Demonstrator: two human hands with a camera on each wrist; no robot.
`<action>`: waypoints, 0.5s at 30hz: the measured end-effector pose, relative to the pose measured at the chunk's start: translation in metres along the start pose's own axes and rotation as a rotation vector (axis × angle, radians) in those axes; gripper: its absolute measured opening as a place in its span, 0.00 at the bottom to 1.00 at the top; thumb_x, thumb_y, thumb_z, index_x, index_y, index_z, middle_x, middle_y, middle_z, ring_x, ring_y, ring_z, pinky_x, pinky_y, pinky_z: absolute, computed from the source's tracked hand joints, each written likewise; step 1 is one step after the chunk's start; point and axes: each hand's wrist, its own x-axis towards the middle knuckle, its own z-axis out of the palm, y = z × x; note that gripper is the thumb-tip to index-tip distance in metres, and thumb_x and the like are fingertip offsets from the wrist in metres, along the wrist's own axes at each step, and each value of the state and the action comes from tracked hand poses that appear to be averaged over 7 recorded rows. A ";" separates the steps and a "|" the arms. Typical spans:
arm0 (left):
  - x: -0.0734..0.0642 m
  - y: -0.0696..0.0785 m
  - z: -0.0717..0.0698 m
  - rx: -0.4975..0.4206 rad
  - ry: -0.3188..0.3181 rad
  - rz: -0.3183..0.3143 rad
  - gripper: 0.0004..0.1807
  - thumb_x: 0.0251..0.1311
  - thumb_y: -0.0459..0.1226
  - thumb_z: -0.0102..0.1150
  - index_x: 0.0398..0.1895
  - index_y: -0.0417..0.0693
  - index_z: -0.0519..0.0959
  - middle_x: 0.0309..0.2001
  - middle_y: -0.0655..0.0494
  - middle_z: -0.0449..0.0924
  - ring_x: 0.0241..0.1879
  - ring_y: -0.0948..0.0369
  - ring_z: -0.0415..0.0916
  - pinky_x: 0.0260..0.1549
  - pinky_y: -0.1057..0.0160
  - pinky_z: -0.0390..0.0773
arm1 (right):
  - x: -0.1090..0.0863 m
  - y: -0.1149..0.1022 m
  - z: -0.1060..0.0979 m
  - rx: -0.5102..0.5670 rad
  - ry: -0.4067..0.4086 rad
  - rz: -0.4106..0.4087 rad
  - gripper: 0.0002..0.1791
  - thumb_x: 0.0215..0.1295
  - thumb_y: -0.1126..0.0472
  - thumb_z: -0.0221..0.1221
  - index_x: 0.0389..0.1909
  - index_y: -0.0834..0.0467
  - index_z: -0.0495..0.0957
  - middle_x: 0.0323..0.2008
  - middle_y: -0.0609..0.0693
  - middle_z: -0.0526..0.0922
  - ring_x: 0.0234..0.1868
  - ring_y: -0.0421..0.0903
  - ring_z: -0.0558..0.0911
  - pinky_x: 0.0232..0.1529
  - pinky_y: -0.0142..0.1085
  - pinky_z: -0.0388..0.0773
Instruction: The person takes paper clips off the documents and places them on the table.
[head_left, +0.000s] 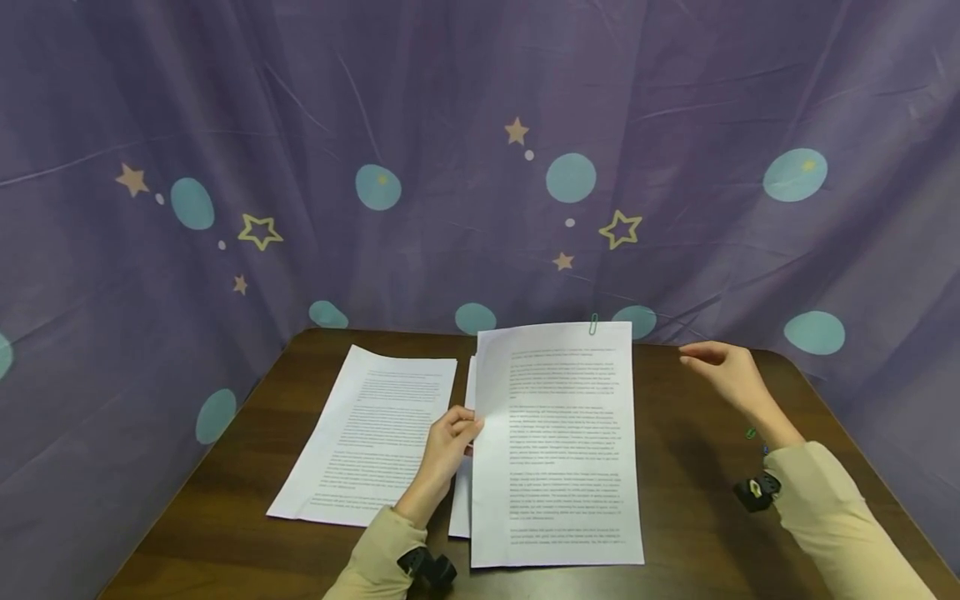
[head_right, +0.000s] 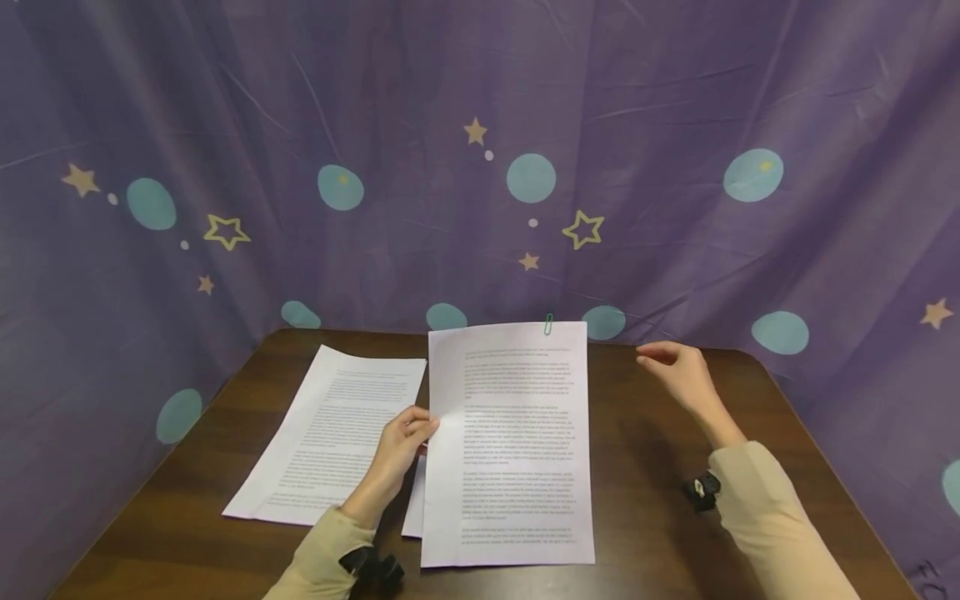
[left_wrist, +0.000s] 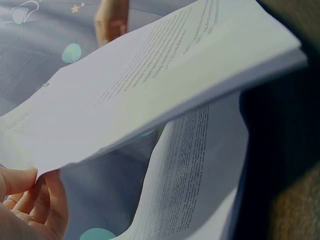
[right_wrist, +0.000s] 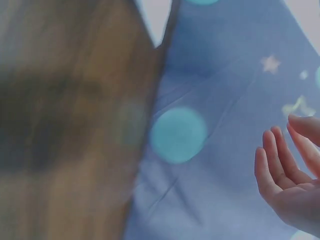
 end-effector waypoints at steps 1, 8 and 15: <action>0.000 0.000 0.000 0.000 -0.002 0.003 0.09 0.56 0.29 0.53 0.35 0.28 0.69 0.23 0.59 0.78 0.19 0.67 0.68 0.18 0.70 0.69 | 0.002 -0.006 0.001 0.023 -0.002 -0.011 0.17 0.58 0.55 0.57 0.41 0.65 0.77 0.38 0.58 0.81 0.32 0.27 0.74 0.31 0.23 0.71; 0.000 0.001 0.000 -0.004 0.003 0.007 0.09 0.55 0.28 0.54 0.35 0.29 0.69 0.23 0.57 0.78 0.18 0.67 0.68 0.18 0.71 0.69 | 0.016 -0.036 0.017 0.215 0.040 -0.112 0.17 0.55 0.52 0.60 0.40 0.60 0.79 0.37 0.54 0.81 0.36 0.39 0.78 0.35 0.26 0.72; 0.000 0.000 0.000 -0.004 -0.004 0.005 0.08 0.55 0.28 0.54 0.34 0.29 0.69 0.22 0.59 0.78 0.18 0.67 0.68 0.18 0.71 0.69 | 0.019 -0.087 0.027 0.113 0.050 -0.127 0.14 0.57 0.61 0.58 0.40 0.66 0.78 0.38 0.61 0.80 0.34 0.31 0.76 0.34 0.20 0.71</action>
